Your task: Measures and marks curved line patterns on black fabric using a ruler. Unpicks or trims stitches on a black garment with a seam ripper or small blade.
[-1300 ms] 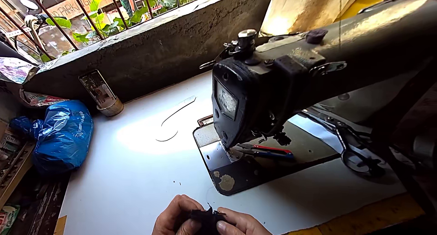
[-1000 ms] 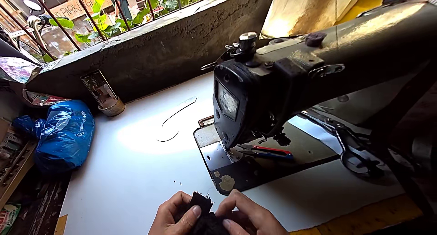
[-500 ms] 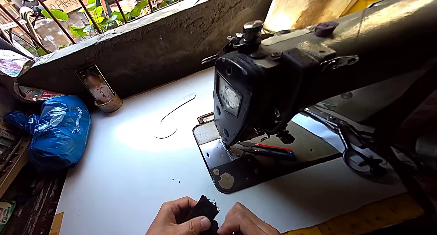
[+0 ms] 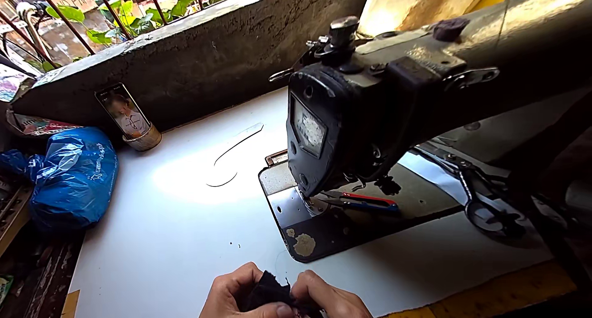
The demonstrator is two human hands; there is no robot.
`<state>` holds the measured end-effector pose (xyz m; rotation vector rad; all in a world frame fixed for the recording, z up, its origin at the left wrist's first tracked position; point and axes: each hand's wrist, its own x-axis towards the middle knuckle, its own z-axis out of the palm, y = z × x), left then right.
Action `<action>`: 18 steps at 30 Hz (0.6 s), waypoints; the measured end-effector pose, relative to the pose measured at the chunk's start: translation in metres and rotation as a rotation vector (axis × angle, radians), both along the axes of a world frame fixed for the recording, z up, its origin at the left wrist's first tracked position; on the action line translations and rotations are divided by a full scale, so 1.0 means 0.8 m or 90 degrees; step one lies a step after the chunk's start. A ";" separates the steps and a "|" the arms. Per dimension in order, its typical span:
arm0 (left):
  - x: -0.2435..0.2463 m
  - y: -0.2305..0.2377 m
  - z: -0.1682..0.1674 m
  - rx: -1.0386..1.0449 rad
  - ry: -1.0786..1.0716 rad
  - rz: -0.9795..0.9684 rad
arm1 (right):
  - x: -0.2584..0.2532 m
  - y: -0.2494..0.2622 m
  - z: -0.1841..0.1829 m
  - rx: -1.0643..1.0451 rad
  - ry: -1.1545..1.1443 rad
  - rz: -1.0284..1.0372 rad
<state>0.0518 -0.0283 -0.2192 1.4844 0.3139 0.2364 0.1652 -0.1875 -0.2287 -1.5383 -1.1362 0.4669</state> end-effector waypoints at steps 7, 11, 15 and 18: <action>0.011 -0.033 0.023 -0.187 0.103 0.191 | -0.002 0.005 -0.023 0.117 -0.089 -0.022; 0.008 -0.040 0.023 -0.213 0.096 0.197 | 0.001 -0.001 -0.035 0.141 -0.198 -0.030; 0.001 -0.050 0.010 -0.099 -0.022 0.212 | 0.003 -0.003 -0.032 0.165 -0.224 -0.010; -0.009 -0.052 -0.012 0.111 -0.142 0.198 | -0.003 -0.007 -0.021 0.138 -0.055 0.042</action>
